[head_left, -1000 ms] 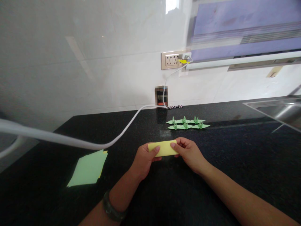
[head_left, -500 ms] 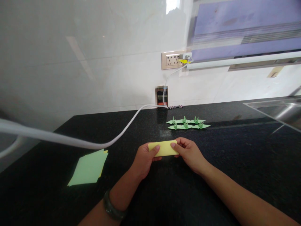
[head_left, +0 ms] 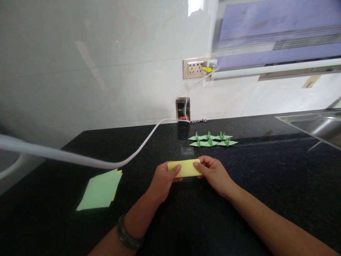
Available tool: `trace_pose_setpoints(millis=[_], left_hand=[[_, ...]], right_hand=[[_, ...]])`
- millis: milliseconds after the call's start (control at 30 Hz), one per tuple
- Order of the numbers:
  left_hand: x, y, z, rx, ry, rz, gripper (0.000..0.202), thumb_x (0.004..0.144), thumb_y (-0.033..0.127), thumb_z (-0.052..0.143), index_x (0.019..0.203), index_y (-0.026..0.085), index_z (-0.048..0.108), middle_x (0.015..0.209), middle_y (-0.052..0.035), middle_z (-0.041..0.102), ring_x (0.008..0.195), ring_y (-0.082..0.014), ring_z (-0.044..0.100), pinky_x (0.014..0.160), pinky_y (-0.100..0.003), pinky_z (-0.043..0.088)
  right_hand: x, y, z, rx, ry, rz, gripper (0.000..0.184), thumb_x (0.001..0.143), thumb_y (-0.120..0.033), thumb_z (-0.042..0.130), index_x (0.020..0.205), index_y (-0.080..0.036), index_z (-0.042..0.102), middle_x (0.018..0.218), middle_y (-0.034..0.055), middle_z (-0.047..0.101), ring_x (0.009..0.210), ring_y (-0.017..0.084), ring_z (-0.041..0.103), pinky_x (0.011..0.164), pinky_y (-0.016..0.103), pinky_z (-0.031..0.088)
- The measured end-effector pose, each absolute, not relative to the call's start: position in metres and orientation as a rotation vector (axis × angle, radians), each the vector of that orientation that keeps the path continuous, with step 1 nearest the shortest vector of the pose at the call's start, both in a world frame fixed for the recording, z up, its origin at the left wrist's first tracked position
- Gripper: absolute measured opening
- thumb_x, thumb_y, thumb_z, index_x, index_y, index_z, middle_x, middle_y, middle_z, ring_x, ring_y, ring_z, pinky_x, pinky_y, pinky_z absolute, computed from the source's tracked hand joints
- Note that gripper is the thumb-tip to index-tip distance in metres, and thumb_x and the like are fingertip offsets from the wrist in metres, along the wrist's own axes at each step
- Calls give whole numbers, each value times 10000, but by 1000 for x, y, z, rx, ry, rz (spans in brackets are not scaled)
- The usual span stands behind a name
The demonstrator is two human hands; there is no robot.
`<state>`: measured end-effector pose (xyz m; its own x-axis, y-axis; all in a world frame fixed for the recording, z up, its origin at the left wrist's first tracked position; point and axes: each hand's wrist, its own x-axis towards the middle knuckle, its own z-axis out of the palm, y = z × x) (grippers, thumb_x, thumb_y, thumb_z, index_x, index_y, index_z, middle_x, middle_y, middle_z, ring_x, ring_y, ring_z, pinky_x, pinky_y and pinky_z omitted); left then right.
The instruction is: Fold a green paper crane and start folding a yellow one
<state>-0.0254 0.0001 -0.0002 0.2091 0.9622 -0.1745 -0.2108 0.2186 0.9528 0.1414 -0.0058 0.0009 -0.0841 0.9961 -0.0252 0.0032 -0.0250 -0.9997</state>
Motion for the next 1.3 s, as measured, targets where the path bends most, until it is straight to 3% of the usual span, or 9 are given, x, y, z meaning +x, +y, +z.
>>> trace_pose_setpoints(millis=[1300], left_hand=[[-26, 1, -4, 998, 974, 1017, 321, 694, 339, 603, 922, 116, 559, 870, -71, 610, 769, -167, 580, 592, -258, 485]], right_hand=[[141, -5, 1, -1180, -1253, 1285, 201, 718, -368, 554, 701, -168, 540, 626, -10, 519, 553, 103, 475, 483, 212, 406]])
